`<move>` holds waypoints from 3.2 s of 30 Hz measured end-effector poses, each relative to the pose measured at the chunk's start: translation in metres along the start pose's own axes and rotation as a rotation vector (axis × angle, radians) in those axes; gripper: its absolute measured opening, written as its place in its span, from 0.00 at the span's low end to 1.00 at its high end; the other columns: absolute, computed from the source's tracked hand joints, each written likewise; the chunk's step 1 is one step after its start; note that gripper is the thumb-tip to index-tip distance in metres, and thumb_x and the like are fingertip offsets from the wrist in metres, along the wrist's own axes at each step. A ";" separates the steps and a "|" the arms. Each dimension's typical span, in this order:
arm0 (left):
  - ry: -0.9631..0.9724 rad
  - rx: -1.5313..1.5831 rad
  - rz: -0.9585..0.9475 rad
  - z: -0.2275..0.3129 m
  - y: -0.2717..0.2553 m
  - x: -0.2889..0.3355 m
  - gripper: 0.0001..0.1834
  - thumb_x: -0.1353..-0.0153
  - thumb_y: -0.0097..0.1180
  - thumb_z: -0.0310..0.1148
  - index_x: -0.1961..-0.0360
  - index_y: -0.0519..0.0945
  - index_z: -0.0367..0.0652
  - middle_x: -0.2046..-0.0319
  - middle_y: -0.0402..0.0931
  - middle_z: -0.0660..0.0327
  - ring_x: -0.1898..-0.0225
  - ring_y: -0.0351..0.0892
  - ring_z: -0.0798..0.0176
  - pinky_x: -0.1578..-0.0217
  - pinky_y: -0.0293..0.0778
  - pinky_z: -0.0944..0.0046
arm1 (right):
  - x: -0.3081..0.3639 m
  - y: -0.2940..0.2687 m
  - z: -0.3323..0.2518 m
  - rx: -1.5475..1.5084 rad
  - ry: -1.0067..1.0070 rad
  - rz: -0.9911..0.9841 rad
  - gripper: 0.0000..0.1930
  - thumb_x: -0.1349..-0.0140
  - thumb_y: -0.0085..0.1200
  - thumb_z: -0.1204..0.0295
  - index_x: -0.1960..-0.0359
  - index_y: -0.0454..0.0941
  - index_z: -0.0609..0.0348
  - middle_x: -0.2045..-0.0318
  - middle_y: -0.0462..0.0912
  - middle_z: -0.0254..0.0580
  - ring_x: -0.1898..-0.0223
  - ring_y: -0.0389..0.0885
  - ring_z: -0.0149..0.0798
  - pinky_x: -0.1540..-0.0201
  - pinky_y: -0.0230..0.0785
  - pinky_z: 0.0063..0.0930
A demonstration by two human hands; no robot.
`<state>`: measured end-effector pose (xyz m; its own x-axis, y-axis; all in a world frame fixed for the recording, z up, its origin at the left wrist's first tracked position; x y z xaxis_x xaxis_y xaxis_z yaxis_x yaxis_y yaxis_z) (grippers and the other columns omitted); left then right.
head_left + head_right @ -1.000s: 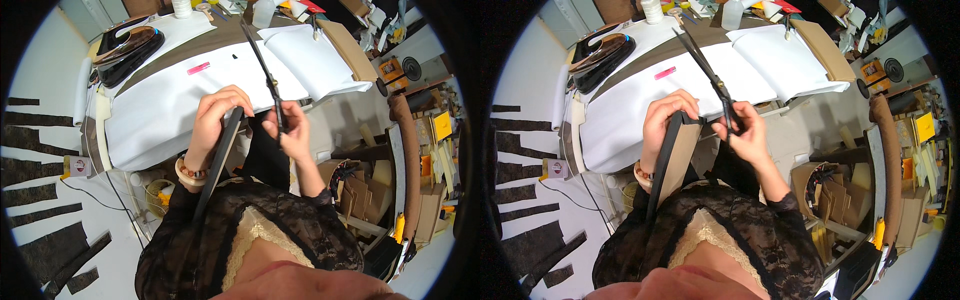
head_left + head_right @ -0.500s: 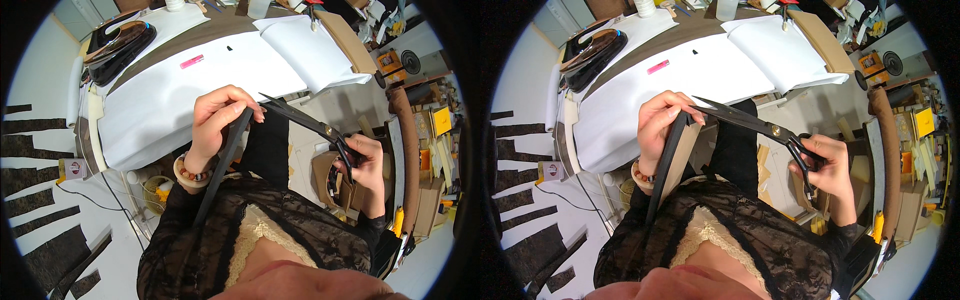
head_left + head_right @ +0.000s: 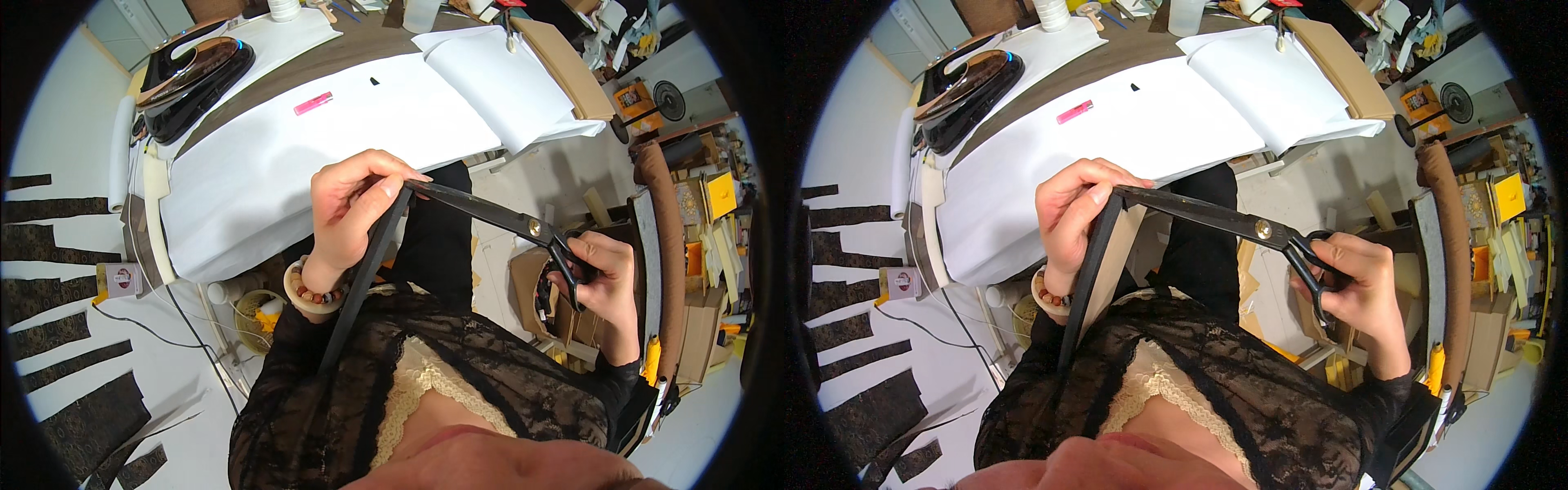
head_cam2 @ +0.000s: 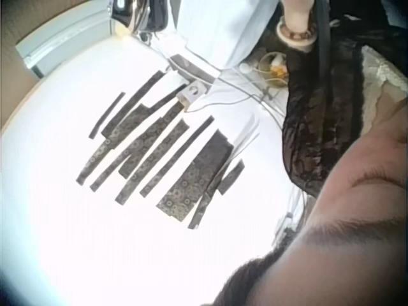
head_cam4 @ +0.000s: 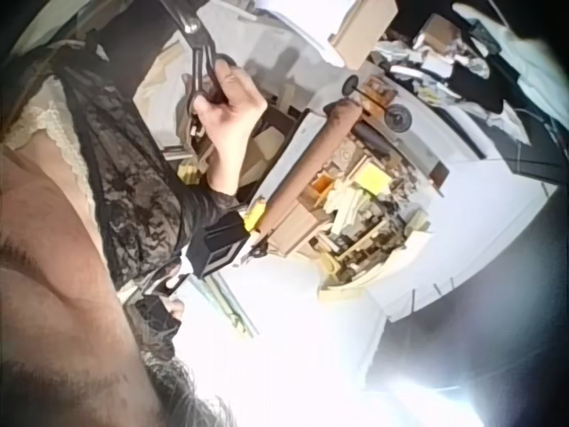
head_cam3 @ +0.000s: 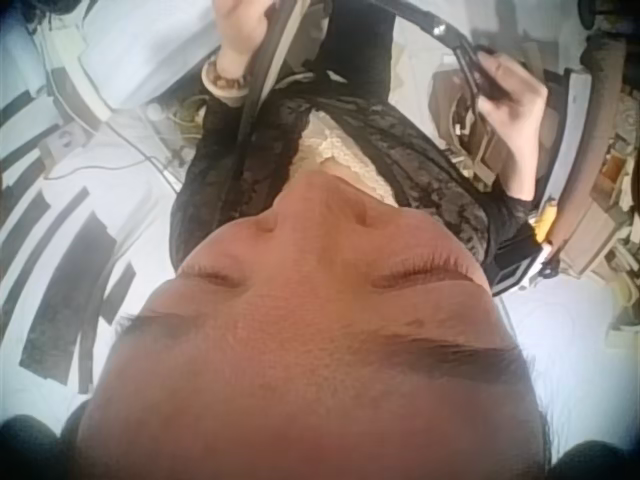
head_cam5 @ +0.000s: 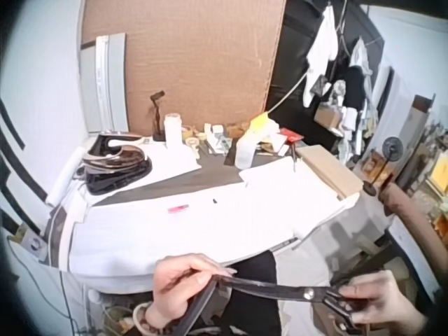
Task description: The person cuts a black fabric strip with scissors, folds and irons it, then trims the edges. The person repeats folding, ironing, and trimming on the same piece of fabric.
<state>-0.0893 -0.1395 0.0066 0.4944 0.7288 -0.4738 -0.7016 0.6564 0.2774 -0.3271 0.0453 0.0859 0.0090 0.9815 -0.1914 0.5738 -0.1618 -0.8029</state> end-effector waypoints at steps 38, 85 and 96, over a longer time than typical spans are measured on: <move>0.059 -0.025 0.006 0.000 -0.004 0.003 0.11 0.38 0.48 0.21 0.63 0.84 0.29 0.75 0.80 0.60 0.80 0.61 0.78 0.78 0.56 0.74 | 0.005 0.001 -0.021 0.081 0.084 -0.037 0.15 0.55 0.69 0.79 0.63 0.84 0.69 0.83 0.70 0.36 0.83 0.69 0.30 0.79 0.60 0.22; 0.093 0.014 0.019 0.005 -0.009 0.003 0.12 0.40 0.48 0.21 0.62 0.83 0.27 0.67 0.84 0.52 0.78 0.68 0.77 0.77 0.62 0.76 | 0.001 0.014 -0.001 0.055 -0.038 0.010 0.16 0.56 0.71 0.78 0.63 0.84 0.69 0.83 0.74 0.37 0.84 0.72 0.29 0.80 0.63 0.20; 0.098 -0.029 -0.003 0.006 -0.012 0.003 0.12 0.40 0.48 0.22 0.62 0.83 0.27 0.67 0.84 0.50 0.74 0.75 0.74 0.74 0.65 0.76 | 0.004 0.015 -0.002 0.053 -0.012 0.018 0.15 0.55 0.71 0.78 0.64 0.84 0.68 0.84 0.73 0.38 0.85 0.71 0.30 0.80 0.63 0.21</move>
<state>-0.0765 -0.1441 0.0071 0.4450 0.7029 -0.5548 -0.7155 0.6517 0.2517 -0.3164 0.0467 0.0741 0.0088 0.9770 -0.2129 0.5292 -0.1852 -0.8280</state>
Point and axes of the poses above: each hand's wrist, its own x-axis away from the middle knuckle, its own y-axis out of the palm, z = x × y, the point moved 5 cm from there along -x, towards the middle knuckle
